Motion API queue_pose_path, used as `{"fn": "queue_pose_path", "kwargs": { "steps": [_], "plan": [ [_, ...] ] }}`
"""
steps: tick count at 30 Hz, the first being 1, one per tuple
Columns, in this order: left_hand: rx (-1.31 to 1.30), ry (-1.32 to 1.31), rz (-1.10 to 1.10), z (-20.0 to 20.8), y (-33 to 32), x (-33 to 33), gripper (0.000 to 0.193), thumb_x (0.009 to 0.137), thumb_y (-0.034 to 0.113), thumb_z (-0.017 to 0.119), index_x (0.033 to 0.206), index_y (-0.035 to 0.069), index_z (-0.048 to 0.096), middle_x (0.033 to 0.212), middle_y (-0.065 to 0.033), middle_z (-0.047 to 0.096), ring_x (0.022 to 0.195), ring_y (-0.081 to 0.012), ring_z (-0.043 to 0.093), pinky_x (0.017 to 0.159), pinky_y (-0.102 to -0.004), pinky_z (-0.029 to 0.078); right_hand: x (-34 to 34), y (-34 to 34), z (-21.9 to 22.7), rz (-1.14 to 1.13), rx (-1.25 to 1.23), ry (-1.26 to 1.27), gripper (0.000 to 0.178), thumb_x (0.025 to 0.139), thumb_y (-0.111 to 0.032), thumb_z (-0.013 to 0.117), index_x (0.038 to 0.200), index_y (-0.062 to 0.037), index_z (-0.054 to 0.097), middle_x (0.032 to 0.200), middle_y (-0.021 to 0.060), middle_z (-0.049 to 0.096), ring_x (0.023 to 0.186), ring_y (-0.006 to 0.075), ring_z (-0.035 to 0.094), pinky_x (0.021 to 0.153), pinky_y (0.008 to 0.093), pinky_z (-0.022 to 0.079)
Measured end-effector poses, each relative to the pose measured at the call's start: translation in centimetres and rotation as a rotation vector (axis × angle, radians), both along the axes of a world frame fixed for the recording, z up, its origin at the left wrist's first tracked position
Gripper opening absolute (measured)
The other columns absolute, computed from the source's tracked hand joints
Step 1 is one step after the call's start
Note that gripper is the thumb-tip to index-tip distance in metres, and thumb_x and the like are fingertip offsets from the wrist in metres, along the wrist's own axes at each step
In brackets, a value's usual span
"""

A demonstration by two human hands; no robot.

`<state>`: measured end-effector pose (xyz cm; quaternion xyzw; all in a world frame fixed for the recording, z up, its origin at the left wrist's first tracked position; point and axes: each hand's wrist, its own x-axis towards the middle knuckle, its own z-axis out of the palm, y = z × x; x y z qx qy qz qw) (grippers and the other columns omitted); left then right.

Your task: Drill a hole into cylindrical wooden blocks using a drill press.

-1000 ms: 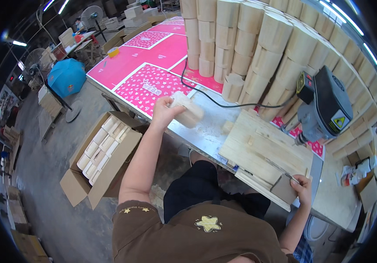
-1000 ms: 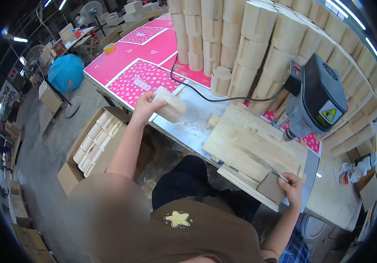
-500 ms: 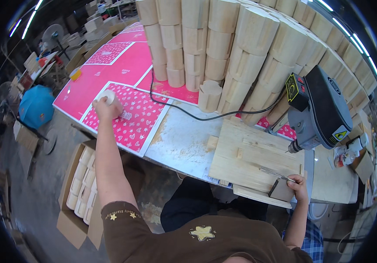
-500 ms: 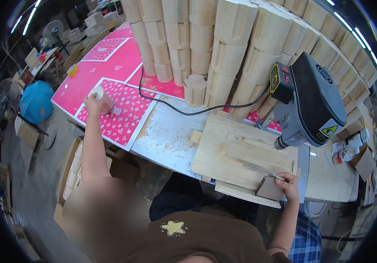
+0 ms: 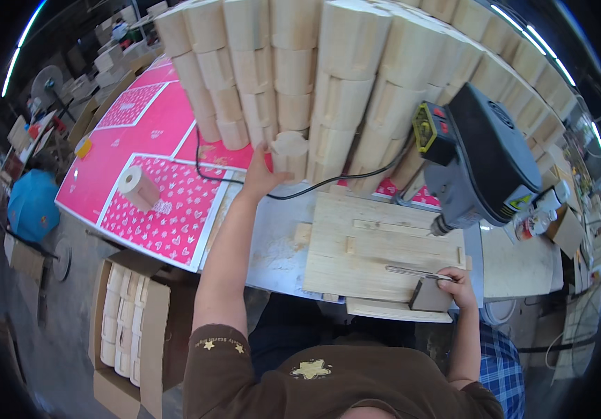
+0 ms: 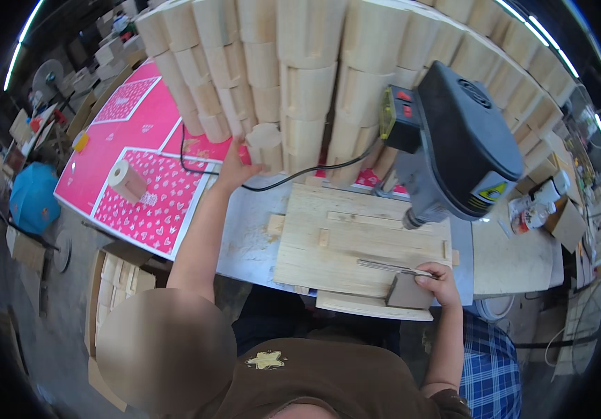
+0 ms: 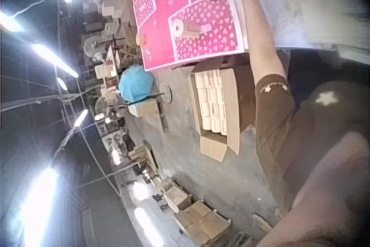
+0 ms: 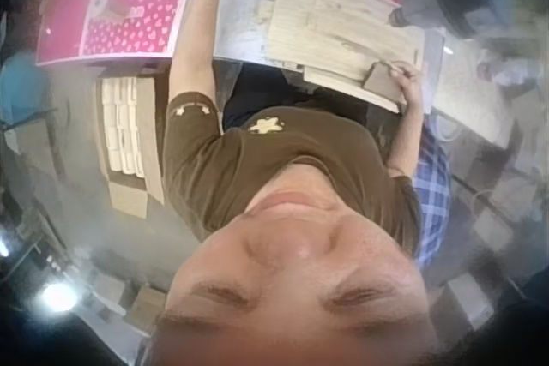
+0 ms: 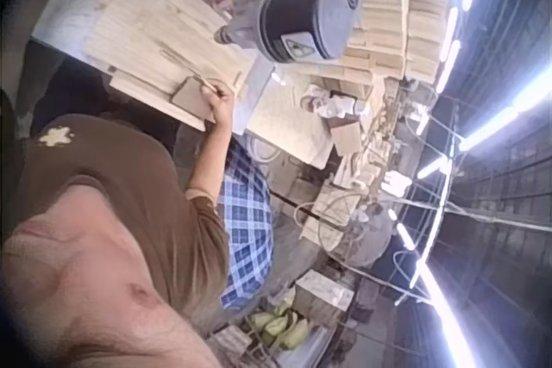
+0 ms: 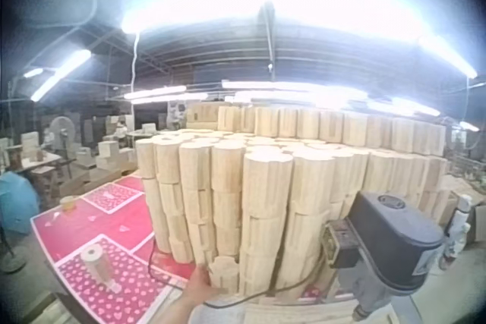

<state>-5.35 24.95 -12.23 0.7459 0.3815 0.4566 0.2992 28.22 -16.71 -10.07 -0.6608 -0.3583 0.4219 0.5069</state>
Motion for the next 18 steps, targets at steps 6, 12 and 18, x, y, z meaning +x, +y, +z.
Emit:
{"fn": "queue_pose_path", "kwargs": {
  "steps": [6, 12, 18],
  "plan": [
    [-0.338, -0.113, -0.115, -0.5, -0.7, 0.9, 0.076, 0.053, 0.002, 0.077, 0.122, 0.000, 0.044, 0.109, -0.0125, 0.058, 0.102, -0.0238, 0.057, 0.086, -0.0345, 0.048, -1.5, -0.5, 2.0, 0.113, -0.040, 0.085, 0.026, 0.062, -0.008, 0.074, 0.086, -0.0004, 0.067, 0.080, 0.0026, 0.065, 0.076, 0.0110, 0.059, 0.072, 0.0237, 0.045],
    [-0.399, -0.196, -0.154, 4.9, -5.2, -4.0, 0.057, 0.069, 0.008, 0.073, 0.120, -0.003, 0.050, 0.100, -0.0129, 0.064, 0.085, -0.0177, 0.063, 0.076, -0.0290, 0.050, -0.7, -3.4, 4.3, 0.221, 0.148, 0.080, 0.025, 0.060, -0.001, 0.074, 0.084, 0.0022, 0.068, 0.081, 0.0064, 0.066, 0.075, 0.0135, 0.060, 0.071, 0.0253, 0.045],
    [-0.633, -0.352, -0.404, 10.1, -12.0, -5.8, 0.039, 0.078, 0.010, 0.063, 0.113, -0.005, 0.058, 0.097, -0.0104, 0.065, 0.085, -0.0148, 0.062, 0.075, -0.0269, 0.049, -0.4, -3.5, 7.4, 0.163, 0.318, -0.150, 0.027, 0.058, -0.006, 0.076, 0.084, 0.0013, 0.068, 0.081, 0.0080, 0.064, 0.079, 0.0184, 0.059, 0.075, 0.0288, 0.043]
  ]
}}
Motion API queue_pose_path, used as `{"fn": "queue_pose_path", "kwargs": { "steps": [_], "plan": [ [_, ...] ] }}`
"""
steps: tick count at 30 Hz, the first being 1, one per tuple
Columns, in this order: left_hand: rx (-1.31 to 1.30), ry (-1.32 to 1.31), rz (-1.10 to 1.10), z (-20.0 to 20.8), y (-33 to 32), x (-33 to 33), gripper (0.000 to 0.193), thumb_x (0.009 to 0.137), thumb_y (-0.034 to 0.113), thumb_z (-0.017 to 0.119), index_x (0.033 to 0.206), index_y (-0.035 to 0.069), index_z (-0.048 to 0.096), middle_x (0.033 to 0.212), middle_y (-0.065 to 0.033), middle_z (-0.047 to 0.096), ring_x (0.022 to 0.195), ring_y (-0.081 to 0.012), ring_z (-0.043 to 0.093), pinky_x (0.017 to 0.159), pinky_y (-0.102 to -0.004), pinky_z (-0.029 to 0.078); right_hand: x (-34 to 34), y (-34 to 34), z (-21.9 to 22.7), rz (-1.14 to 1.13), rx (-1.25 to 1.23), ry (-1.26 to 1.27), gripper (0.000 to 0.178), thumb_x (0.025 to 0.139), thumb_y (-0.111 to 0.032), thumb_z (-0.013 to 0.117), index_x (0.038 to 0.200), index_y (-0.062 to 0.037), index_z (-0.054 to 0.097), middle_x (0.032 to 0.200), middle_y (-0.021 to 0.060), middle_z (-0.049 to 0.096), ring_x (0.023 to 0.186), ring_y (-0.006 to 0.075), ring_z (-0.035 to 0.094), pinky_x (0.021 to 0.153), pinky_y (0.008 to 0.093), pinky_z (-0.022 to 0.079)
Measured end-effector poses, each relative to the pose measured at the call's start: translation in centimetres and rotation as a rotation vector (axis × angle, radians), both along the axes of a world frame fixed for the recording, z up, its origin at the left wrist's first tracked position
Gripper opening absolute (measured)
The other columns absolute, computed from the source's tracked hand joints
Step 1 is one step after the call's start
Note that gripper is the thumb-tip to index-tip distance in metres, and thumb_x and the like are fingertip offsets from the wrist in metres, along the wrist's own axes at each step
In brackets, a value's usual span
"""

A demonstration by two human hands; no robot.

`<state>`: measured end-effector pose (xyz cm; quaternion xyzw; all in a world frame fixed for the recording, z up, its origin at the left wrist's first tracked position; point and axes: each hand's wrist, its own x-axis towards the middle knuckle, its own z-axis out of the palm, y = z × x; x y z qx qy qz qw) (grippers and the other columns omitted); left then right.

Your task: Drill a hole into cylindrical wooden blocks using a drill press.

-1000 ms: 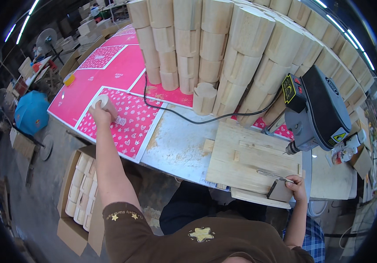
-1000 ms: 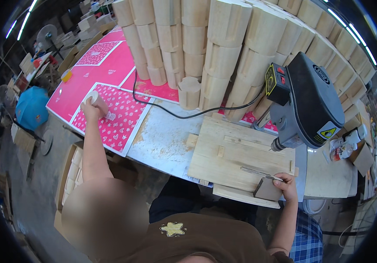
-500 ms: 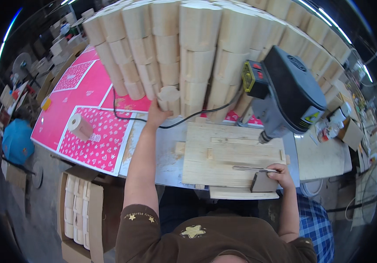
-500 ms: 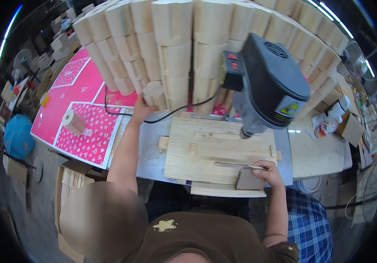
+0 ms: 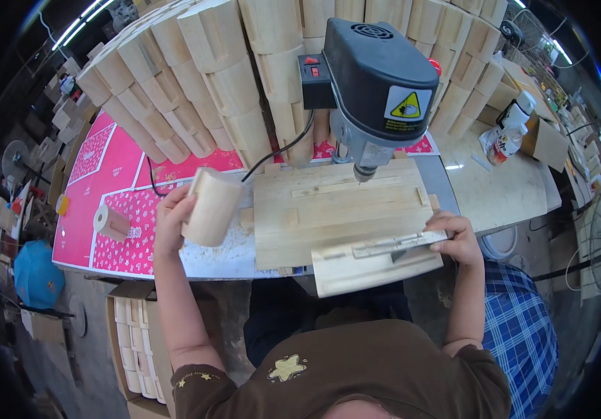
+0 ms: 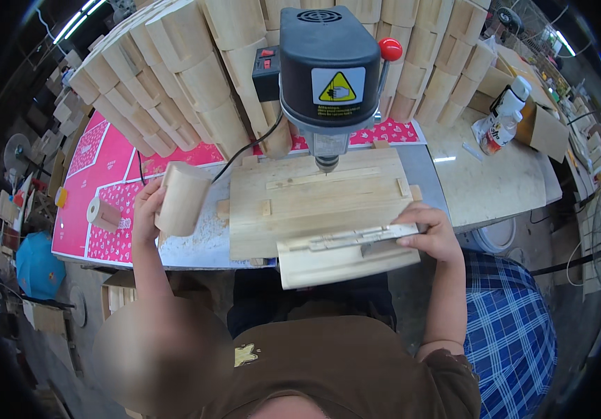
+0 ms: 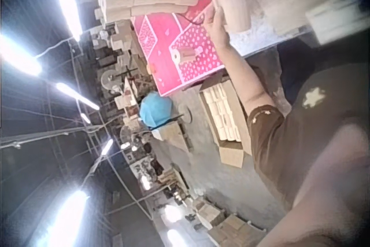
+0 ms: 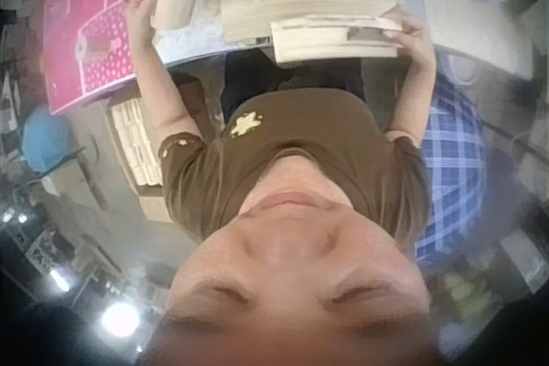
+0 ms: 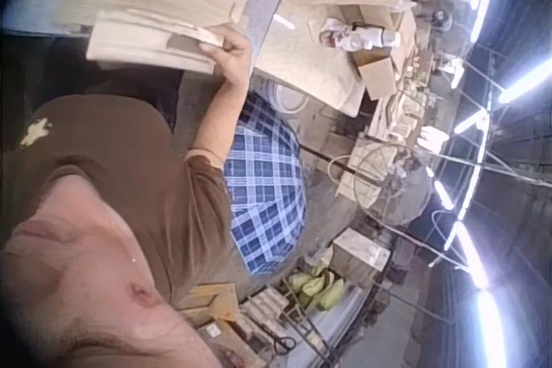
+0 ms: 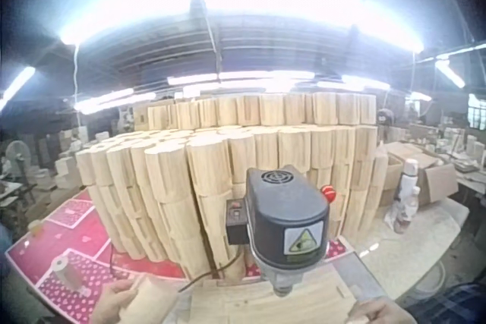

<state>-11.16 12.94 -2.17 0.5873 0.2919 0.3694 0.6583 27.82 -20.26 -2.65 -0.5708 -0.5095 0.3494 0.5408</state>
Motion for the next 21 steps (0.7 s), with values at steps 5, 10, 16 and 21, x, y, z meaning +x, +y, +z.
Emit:
{"fn": "queue_pose_path", "kwargs": {
  "steps": [5, 10, 16, 21],
  "plan": [
    [0.148, 0.334, -0.402, 1.7, -5.8, 5.7, 0.040, 0.074, 0.017, 0.071, 0.108, -0.002, 0.063, 0.095, -0.0068, 0.065, 0.084, -0.0113, 0.059, 0.075, -0.0252, 0.046, -1.8, 3.2, -1.6, -0.045, 0.023, -0.199, 0.027, 0.062, -0.006, 0.076, 0.088, -0.0016, 0.068, 0.087, 0.0061, 0.061, 0.085, 0.0174, 0.056, 0.077, 0.0277, 0.042],
    [0.105, 0.477, -0.546, -1.1, -7.0, 9.7, 0.043, 0.070, 0.013, 0.074, 0.108, -0.004, 0.062, 0.097, -0.0089, 0.066, 0.087, -0.0118, 0.060, 0.079, -0.0251, 0.046, -0.4, 4.0, -4.2, -0.007, -0.079, -0.034, 0.029, 0.064, 0.000, 0.076, 0.092, -0.0026, 0.068, 0.090, 0.0027, 0.058, 0.089, 0.0150, 0.054, 0.081, 0.0261, 0.042],
    [0.135, 0.513, -0.647, -0.8, -6.5, 11.2, 0.043, 0.068, 0.014, 0.076, 0.106, -0.003, 0.064, 0.095, -0.0092, 0.067, 0.085, -0.0124, 0.060, 0.080, -0.0251, 0.045, 0.9, 4.4, -4.1, 0.050, -0.076, -0.039, 0.029, 0.065, 0.002, 0.074, 0.093, -0.0030, 0.068, 0.091, 0.0025, 0.058, 0.090, 0.0153, 0.054, 0.083, 0.0265, 0.041],
    [0.112, 0.507, -0.658, -1.6, -6.4, 11.5, 0.044, 0.068, 0.013, 0.076, 0.107, -0.002, 0.064, 0.096, -0.0089, 0.067, 0.086, -0.0128, 0.061, 0.082, -0.0253, 0.045, 1.1, 4.3, -4.0, 0.041, -0.087, -0.033, 0.028, 0.065, 0.002, 0.074, 0.092, -0.0033, 0.068, 0.091, 0.0025, 0.057, 0.091, 0.0155, 0.053, 0.085, 0.0273, 0.040]
  ]
}}
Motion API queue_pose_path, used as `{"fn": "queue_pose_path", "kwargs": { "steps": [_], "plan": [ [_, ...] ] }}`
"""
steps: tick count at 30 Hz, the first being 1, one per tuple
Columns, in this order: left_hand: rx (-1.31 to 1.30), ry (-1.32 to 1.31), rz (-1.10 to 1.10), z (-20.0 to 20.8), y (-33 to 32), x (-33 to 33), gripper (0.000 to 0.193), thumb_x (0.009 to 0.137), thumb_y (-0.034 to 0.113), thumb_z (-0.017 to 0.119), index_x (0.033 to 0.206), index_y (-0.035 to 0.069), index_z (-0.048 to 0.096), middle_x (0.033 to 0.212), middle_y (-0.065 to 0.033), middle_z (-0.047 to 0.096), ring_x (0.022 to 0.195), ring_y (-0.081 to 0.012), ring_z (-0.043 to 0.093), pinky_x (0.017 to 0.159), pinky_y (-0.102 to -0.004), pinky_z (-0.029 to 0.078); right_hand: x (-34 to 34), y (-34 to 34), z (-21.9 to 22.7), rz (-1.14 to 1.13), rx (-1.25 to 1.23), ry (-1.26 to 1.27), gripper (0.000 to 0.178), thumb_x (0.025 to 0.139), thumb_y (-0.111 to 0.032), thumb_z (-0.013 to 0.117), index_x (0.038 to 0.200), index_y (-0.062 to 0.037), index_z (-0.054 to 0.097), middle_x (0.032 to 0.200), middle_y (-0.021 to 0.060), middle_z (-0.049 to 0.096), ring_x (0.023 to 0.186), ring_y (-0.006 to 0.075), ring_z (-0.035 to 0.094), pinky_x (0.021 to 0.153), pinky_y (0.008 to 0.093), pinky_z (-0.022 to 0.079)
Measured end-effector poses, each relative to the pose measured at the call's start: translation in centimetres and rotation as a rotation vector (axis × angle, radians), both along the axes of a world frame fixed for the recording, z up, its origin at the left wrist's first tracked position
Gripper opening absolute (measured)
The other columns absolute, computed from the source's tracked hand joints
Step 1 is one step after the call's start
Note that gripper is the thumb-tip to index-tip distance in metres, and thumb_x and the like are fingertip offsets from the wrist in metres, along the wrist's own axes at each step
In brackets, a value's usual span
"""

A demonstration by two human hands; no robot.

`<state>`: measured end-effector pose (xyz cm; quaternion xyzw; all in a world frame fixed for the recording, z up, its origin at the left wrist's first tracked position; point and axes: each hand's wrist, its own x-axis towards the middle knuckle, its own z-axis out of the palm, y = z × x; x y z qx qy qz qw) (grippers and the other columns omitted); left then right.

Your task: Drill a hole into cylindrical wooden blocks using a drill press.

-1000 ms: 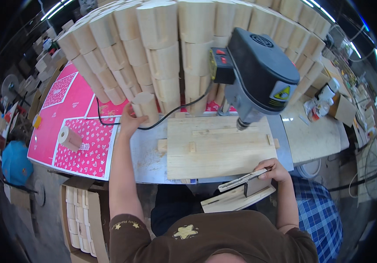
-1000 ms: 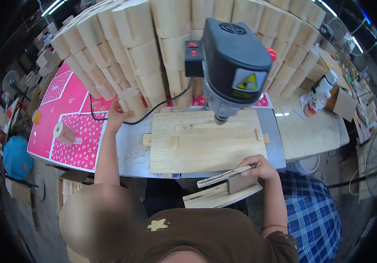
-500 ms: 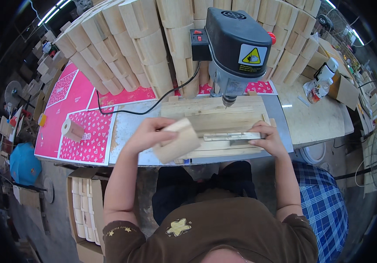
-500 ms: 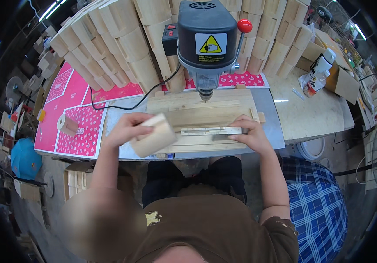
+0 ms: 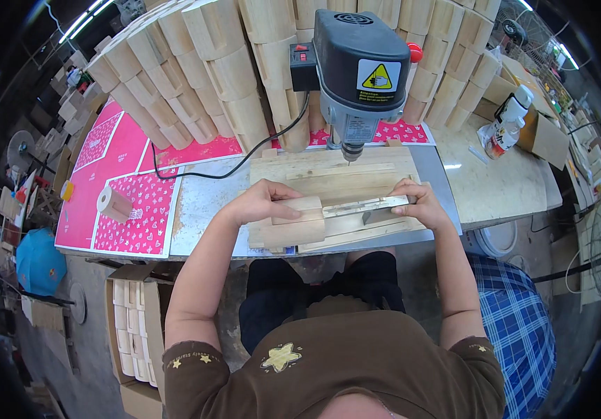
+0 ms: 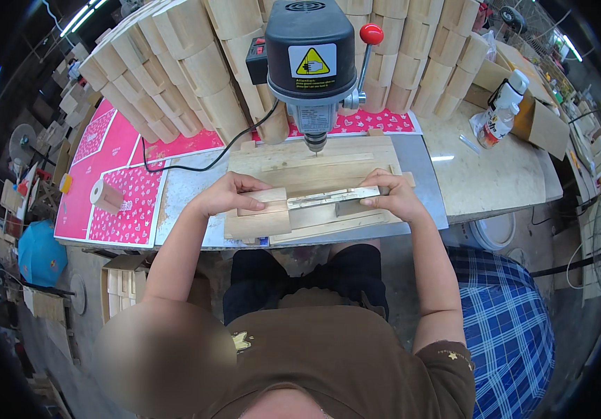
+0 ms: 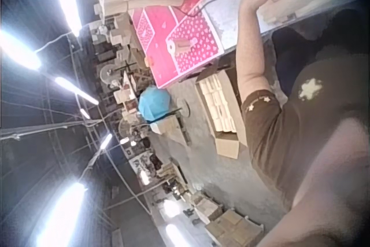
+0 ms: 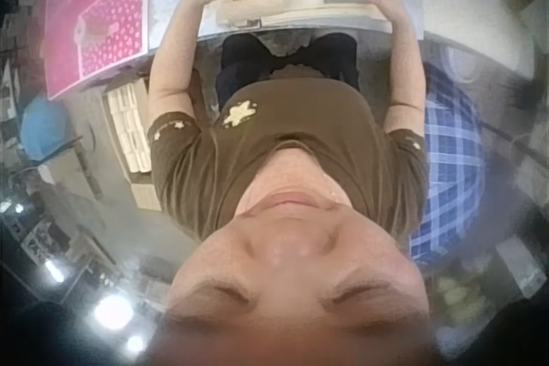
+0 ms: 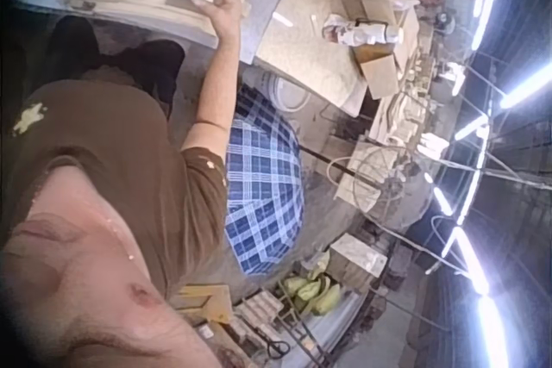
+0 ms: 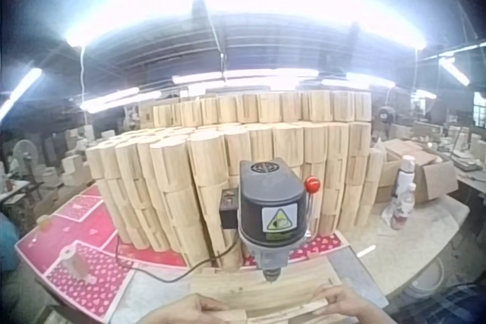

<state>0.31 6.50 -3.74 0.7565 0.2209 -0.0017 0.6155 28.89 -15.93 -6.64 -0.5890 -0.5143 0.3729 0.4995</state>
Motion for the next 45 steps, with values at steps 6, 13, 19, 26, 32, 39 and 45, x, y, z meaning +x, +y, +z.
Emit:
{"fn": "queue_pose_path", "kwargs": {
  "steps": [6, 13, 19, 26, 32, 39, 45],
  "plan": [
    [-0.149, -0.058, -0.003, -1.6, 0.5, 0.2, 0.046, 0.068, 0.012, 0.077, 0.110, -0.002, 0.062, 0.099, -0.0086, 0.067, 0.089, -0.0126, 0.061, 0.086, -0.0249, 0.044, 0.1, -0.3, -0.1, -0.002, -0.005, 0.015, 0.028, 0.065, 0.002, 0.074, 0.092, -0.0035, 0.068, 0.091, 0.0024, 0.057, 0.090, 0.0155, 0.053, 0.085, 0.0271, 0.040],
    [-0.108, -0.030, -0.012, -1.6, 0.3, 0.9, 0.044, 0.069, 0.012, 0.076, 0.109, -0.002, 0.063, 0.099, -0.0086, 0.067, 0.089, -0.0118, 0.060, 0.086, -0.0242, 0.043, 0.8, -0.6, 0.1, 0.020, 0.014, -0.023, 0.028, 0.065, 0.002, 0.074, 0.092, -0.0030, 0.068, 0.090, 0.0023, 0.056, 0.090, 0.0152, 0.053, 0.083, 0.0265, 0.041],
    [-0.116, -0.024, -0.027, -1.3, 0.0, 1.4, 0.043, 0.070, 0.013, 0.076, 0.108, -0.003, 0.063, 0.098, -0.0085, 0.067, 0.089, -0.0116, 0.060, 0.085, -0.0242, 0.044, 0.7, -0.9, -0.1, -0.006, -0.001, -0.027, 0.028, 0.064, 0.003, 0.074, 0.092, -0.0030, 0.068, 0.090, 0.0024, 0.057, 0.089, 0.0147, 0.053, 0.082, 0.0261, 0.041],
    [-0.275, -0.288, 0.296, -4.8, -3.1, 4.4, 0.044, 0.092, 0.036, 0.049, 0.108, -0.004, 0.060, 0.099, -0.0104, 0.065, 0.090, -0.0175, 0.060, 0.085, -0.0282, 0.044, -0.8, 0.0, 0.2, 0.017, -0.007, 0.019, 0.028, 0.065, 0.001, 0.075, 0.091, -0.0035, 0.068, 0.089, 0.0027, 0.058, 0.087, 0.0145, 0.054, 0.080, 0.0260, 0.042],
    [0.055, -0.508, 0.727, -4.9, -5.3, 7.1, 0.050, 0.096, 0.039, 0.036, 0.106, -0.004, 0.059, 0.095, -0.0091, 0.062, 0.082, -0.0165, 0.056, 0.082, -0.0297, 0.042, -1.5, -0.2, 0.1, -0.032, 0.079, -0.099, 0.028, 0.064, 0.000, 0.075, 0.092, -0.0038, 0.068, 0.087, 0.0028, 0.059, 0.086, 0.0146, 0.054, 0.079, 0.0258, 0.042],
    [0.550, -0.543, 0.819, -6.7, 0.0, 5.4, 0.029, 0.091, 0.024, 0.046, 0.101, 0.001, 0.061, 0.082, -0.0137, 0.058, 0.084, -0.0226, 0.056, 0.077, -0.0314, 0.042, 0.7, -1.4, -0.5, -0.091, 0.089, -0.193, 0.029, 0.063, 0.000, 0.076, 0.090, -0.0041, 0.068, 0.085, 0.0023, 0.060, 0.083, 0.0145, 0.054, 0.076, 0.0259, 0.042],
    [1.316, -0.152, 0.065, -6.5, -1.9, 6.5, 0.035, 0.073, 0.013, 0.058, 0.106, 0.019, 0.065, 0.082, -0.0069, 0.061, 0.082, -0.0251, 0.058, 0.077, -0.0402, 0.037, 0.7, -1.4, -0.3, -0.103, 0.089, -0.220, 0.030, 0.062, -0.001, 0.077, 0.090, -0.0044, 0.068, 0.084, 0.0014, 0.059, 0.082, 0.0139, 0.054, 0.075, 0.0257, 0.042]
  ]
}}
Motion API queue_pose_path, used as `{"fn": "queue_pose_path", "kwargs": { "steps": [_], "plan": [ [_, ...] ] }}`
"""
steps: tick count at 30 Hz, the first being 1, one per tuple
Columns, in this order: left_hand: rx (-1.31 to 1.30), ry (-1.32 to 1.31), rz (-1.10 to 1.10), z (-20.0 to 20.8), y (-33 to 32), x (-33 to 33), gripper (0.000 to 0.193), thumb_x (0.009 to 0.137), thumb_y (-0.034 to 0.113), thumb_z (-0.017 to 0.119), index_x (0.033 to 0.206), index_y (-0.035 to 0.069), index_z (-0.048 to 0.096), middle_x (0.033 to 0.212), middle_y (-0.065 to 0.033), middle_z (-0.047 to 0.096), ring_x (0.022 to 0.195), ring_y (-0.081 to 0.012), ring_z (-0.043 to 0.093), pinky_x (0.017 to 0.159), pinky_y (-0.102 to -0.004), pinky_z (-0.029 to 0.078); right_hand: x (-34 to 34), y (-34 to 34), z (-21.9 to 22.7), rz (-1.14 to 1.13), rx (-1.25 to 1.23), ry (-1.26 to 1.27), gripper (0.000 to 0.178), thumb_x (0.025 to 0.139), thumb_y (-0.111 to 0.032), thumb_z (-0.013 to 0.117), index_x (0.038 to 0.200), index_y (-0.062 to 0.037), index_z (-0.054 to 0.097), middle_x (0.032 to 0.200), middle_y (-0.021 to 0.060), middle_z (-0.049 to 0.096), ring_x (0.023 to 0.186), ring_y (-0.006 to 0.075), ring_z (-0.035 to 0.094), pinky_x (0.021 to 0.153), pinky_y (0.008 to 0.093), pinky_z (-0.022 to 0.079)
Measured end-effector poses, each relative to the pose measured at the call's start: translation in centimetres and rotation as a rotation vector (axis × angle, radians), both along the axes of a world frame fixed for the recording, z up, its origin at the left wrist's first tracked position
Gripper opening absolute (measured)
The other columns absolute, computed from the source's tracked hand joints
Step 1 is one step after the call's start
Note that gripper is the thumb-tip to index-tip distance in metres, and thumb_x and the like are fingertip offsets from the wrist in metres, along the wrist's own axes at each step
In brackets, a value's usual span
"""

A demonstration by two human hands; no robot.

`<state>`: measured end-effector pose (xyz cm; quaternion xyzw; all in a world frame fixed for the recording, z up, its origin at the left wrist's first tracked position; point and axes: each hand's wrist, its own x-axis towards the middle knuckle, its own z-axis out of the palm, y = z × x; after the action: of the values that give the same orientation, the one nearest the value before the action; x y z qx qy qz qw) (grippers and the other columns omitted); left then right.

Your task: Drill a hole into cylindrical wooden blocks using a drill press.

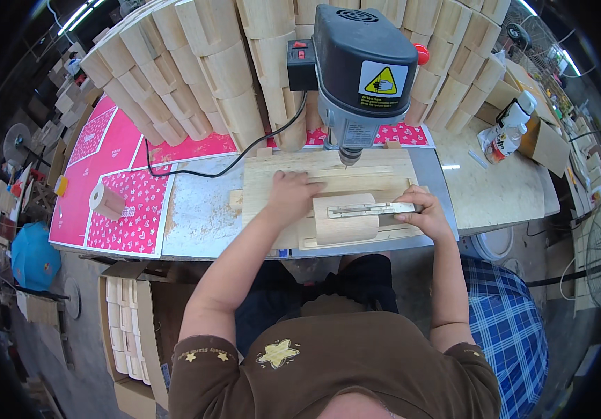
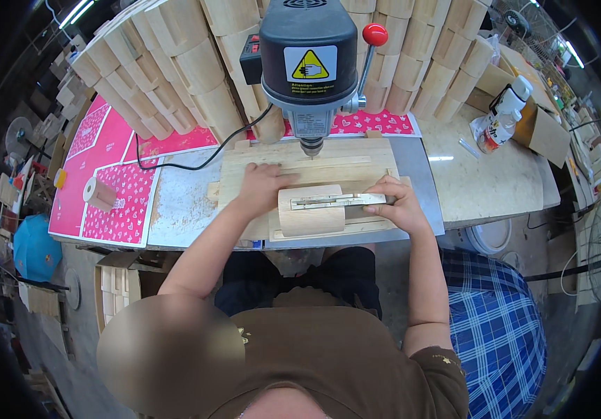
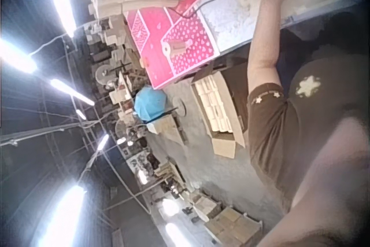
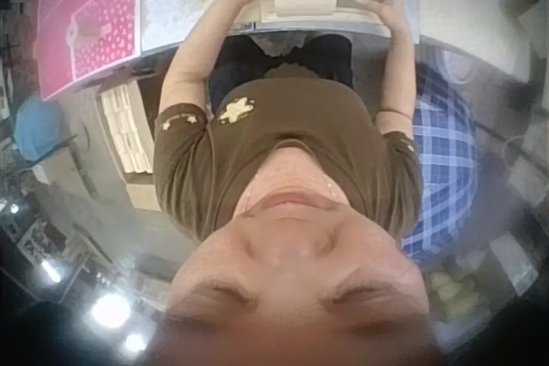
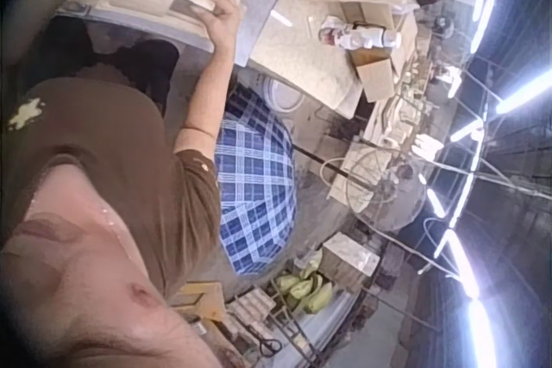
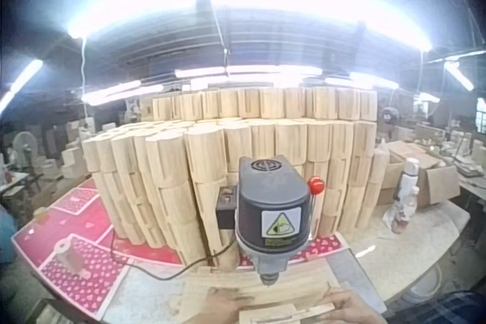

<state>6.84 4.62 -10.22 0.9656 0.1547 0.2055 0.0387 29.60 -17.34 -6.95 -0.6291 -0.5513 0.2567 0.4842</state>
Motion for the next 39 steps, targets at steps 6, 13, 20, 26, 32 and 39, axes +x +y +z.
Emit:
{"fn": "queue_pose_path", "kwargs": {
  "steps": [6, 13, 20, 26, 32, 39],
  "plan": [
    [0.147, 0.115, 0.089, 0.0, -0.1, 0.0, 0.026, 0.073, 0.028, 0.060, 0.098, 0.025, 0.067, 0.075, -0.0036, 0.061, 0.075, -0.0194, 0.057, 0.071, -0.0406, 0.032, -0.3, 0.0, -0.3, -0.019, -0.023, 0.057, 0.030, 0.062, -0.001, 0.078, 0.091, -0.0042, 0.068, 0.083, 0.0013, 0.059, 0.083, 0.0136, 0.053, 0.074, 0.0257, 0.041],
    [0.202, 0.370, 0.521, 0.4, 1.8, -6.4, 0.019, 0.071, 0.018, 0.058, 0.087, 0.012, 0.067, 0.077, -0.0088, 0.061, 0.073, -0.0234, 0.057, 0.073, -0.0428, 0.034, -0.1, 0.0, -0.2, -0.019, -0.044, 0.148, 0.030, 0.060, -0.002, 0.077, 0.088, -0.0044, 0.068, 0.082, 0.0015, 0.059, 0.084, 0.0156, 0.053, 0.077, 0.0277, 0.039],
    [-0.520, -0.343, 0.157, 1.4, -2.7, -7.1, 0.035, 0.069, 0.027, 0.071, 0.093, 0.002, 0.062, 0.094, -0.0154, 0.059, 0.090, -0.0343, 0.056, 0.079, -0.0435, 0.042, -0.7, 1.1, 0.4, -0.040, 0.021, -0.093, 0.030, 0.061, -0.003, 0.077, 0.089, -0.0038, 0.067, 0.081, 0.0027, 0.058, 0.080, 0.0173, 0.054, 0.071, 0.0275, 0.041],
    [-0.557, -0.341, 0.144, -0.6, -6.2, -3.5, 0.062, 0.063, 0.031, 0.076, 0.116, 0.005, 0.055, 0.105, -0.0143, 0.058, 0.101, -0.0319, 0.052, 0.086, -0.0428, 0.037, -0.6, 4.0, 0.3, -0.245, 0.098, -0.306, 0.031, 0.063, -0.002, 0.076, 0.092, -0.0002, 0.066, 0.082, 0.0073, 0.059, 0.078, 0.0191, 0.058, 0.069, 0.0284, 0.045],
    [-0.397, -0.265, 0.343, -2.2, -3.6, -2.5, 0.061, 0.059, 0.031, 0.078, 0.112, 0.008, 0.060, 0.101, -0.0093, 0.059, 0.104, -0.0247, 0.049, 0.090, -0.0421, 0.027, -0.8, 6.6, -0.4, -0.267, 0.151, -0.270, 0.029, 0.065, -0.001, 0.073, 0.092, -0.0019, 0.065, 0.087, 0.0059, 0.059, 0.081, 0.0189, 0.056, 0.073, 0.0278, 0.044],
    [-0.460, -0.241, 0.268, -2.6, -2.2, -3.1, 0.051, 0.057, 0.030, 0.078, 0.101, 0.008, 0.065, 0.090, -0.0038, 0.060, 0.096, -0.0231, 0.051, 0.089, -0.0405, 0.028, -0.7, 6.6, 0.8, -0.150, 0.126, -0.173, 0.038, 0.071, -0.002, 0.070, 0.107, -0.0032, 0.057, 0.098, 0.0065, 0.056, 0.098, 0.0200, 0.053, 0.083, 0.0302, 0.043]
  ]
}}
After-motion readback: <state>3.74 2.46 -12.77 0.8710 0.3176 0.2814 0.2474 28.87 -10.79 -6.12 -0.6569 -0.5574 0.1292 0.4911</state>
